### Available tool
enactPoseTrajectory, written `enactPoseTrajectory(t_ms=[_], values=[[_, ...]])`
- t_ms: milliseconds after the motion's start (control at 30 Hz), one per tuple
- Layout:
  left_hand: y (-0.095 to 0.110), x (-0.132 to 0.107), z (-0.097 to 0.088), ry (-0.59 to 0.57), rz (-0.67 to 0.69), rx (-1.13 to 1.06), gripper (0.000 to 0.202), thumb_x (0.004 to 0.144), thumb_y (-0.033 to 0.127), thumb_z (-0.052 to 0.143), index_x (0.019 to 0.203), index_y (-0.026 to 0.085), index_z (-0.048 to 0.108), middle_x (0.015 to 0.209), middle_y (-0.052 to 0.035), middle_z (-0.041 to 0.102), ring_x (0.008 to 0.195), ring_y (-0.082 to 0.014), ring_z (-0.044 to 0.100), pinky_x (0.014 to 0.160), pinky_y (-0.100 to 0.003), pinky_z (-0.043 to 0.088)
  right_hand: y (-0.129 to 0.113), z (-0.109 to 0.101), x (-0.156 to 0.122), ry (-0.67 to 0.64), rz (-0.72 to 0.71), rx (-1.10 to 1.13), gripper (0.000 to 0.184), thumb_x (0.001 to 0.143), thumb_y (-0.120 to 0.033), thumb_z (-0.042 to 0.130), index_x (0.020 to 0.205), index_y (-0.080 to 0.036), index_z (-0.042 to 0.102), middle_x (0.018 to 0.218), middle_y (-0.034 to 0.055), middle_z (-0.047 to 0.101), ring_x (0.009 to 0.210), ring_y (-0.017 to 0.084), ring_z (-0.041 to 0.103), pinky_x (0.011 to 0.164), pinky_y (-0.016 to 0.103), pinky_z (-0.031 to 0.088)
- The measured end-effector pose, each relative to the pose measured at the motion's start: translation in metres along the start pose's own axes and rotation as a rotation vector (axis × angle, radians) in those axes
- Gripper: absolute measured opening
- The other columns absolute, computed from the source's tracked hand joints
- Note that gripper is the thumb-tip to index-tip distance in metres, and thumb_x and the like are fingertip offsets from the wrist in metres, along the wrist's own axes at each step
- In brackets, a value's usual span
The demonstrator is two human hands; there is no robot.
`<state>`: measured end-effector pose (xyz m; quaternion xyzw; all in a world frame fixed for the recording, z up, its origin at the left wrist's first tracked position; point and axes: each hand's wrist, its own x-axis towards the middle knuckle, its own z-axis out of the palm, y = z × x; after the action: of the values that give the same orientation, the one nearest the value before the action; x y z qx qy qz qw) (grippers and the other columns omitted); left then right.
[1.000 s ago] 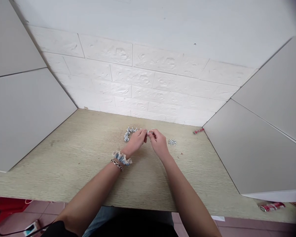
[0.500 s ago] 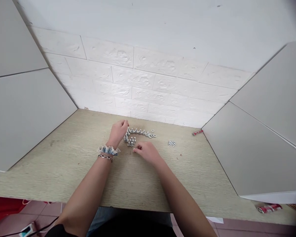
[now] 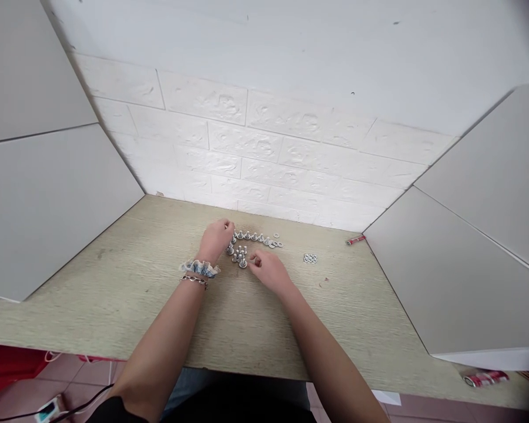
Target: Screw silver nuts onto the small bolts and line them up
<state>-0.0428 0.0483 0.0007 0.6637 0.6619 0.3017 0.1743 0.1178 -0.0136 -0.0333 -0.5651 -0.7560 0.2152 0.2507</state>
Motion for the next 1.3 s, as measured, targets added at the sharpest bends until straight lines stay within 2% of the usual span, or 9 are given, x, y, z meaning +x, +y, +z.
enactPoseTrajectory(t_ms=[100, 167, 267, 367, 567, 767, 967, 1133, 1300], values=[[0.0, 0.0, 0.001, -0.006, -0.014, -0.001, 0.026, 0.078, 0.032, 0.034, 0.058, 0.019, 0.045, 0.059, -0.0038, 0.054, 0.054, -0.0146, 0.041, 0.052, -0.026, 0.022, -0.003, 0.006, 0.002, 0.007, 0.054, -0.004, 0.021, 0.07, -0.038, 0.058, 0.083, -0.023, 0.055, 0.067, -0.0017, 0.058, 0.061, 0.014, 0.05, 0.051, 0.023, 0.03], [0.0, -0.001, 0.002, -0.003, -0.001, -0.002, 0.026, 0.078, 0.031, 0.034, 0.056, 0.019, 0.044, 0.059, -0.0036, 0.054, 0.053, -0.0142, 0.04, 0.052, -0.026, 0.022, -0.007, 0.011, 0.002, 0.009, 0.063, -0.02, 0.023, 0.069, -0.041, 0.058, 0.083, -0.023, 0.054, 0.066, -0.0012, 0.056, 0.061, 0.015, 0.049, 0.05, 0.024, 0.028], [0.0, -0.001, 0.003, 0.006, 0.02, 0.005, 0.026, 0.078, 0.03, 0.034, 0.057, 0.019, 0.045, 0.061, -0.004, 0.055, 0.054, -0.0145, 0.041, 0.052, -0.026, 0.022, -0.01, 0.014, 0.002, 0.017, 0.051, -0.047, 0.011, 0.073, -0.033, 0.052, 0.076, -0.023, 0.053, 0.066, -0.0007, 0.055, 0.06, 0.014, 0.046, 0.05, 0.024, 0.026], [0.0, -0.001, 0.003, 0.008, 0.02, 0.04, 0.025, 0.078, 0.03, 0.035, 0.061, 0.019, 0.05, 0.062, -0.0052, 0.056, 0.055, -0.0155, 0.043, 0.053, -0.027, 0.022, -0.003, 0.009, 0.002, 0.028, 0.043, -0.033, 0.005, 0.072, -0.025, 0.048, 0.069, -0.021, 0.05, 0.065, -0.0012, 0.053, 0.059, 0.013, 0.044, 0.052, 0.023, 0.027], [0.0, -0.001, 0.002, -0.007, 0.017, 0.125, 0.028, 0.081, 0.031, 0.034, 0.066, 0.019, 0.053, 0.067, -0.0071, 0.06, 0.057, -0.0164, 0.048, 0.051, -0.027, 0.021, 0.023, -0.006, 0.007, 0.13, 0.184, 0.084, 0.006, 0.07, -0.026, 0.047, 0.072, -0.02, 0.048, 0.065, -0.0022, 0.052, 0.062, 0.013, 0.047, 0.058, 0.024, 0.032], [0.002, -0.002, -0.001, -0.008, 0.023, 0.137, 0.039, 0.085, 0.041, 0.028, 0.07, 0.018, 0.056, 0.071, -0.0076, 0.062, 0.059, -0.017, 0.051, 0.051, -0.026, 0.023, 0.025, -0.008, 0.011, 0.162, 0.239, 0.224, 0.01, 0.067, -0.029, 0.051, 0.07, -0.02, 0.046, 0.07, -0.0022, 0.056, 0.066, 0.013, 0.05, 0.061, 0.024, 0.035], [0.002, -0.003, 0.0, 0.0, 0.038, 0.184, 0.044, 0.087, 0.042, 0.024, 0.078, 0.018, 0.059, 0.076, -0.0086, 0.064, 0.066, -0.0184, 0.055, 0.054, -0.026, 0.029, 0.021, -0.002, 0.01, 0.156, 0.22, 0.051, 0.015, 0.074, -0.031, 0.047, 0.064, -0.02, 0.047, 0.064, -0.0021, 0.053, 0.062, 0.013, 0.047, 0.057, 0.023, 0.031], [0.003, -0.004, 0.002, -0.01, 0.063, 0.187, 0.057, 0.088, 0.048, 0.013, 0.08, 0.017, 0.06, 0.078, -0.0098, 0.064, 0.069, -0.0203, 0.057, 0.058, -0.028, 0.034, 0.016, 0.004, 0.013, 0.176, 0.26, -0.081, 0.016, 0.08, -0.031, 0.043, 0.074, -0.021, 0.053, 0.071, -0.0002, 0.058, 0.067, 0.014, 0.049, 0.056, 0.023, 0.029], [0.004, -0.003, 0.002, -0.011, 0.054, 0.185, 0.059, 0.089, 0.044, 0.011, 0.085, 0.014, 0.061, 0.081, -0.0117, 0.064, 0.073, -0.0197, 0.058, 0.063, -0.029, 0.038, 0.012, 0.004, 0.014, 0.161, 0.28, -0.136, 0.022, 0.083, -0.034, 0.038, 0.081, -0.022, 0.056, 0.077, 0.0011, 0.061, 0.072, 0.015, 0.052, 0.057, 0.024, 0.03]])
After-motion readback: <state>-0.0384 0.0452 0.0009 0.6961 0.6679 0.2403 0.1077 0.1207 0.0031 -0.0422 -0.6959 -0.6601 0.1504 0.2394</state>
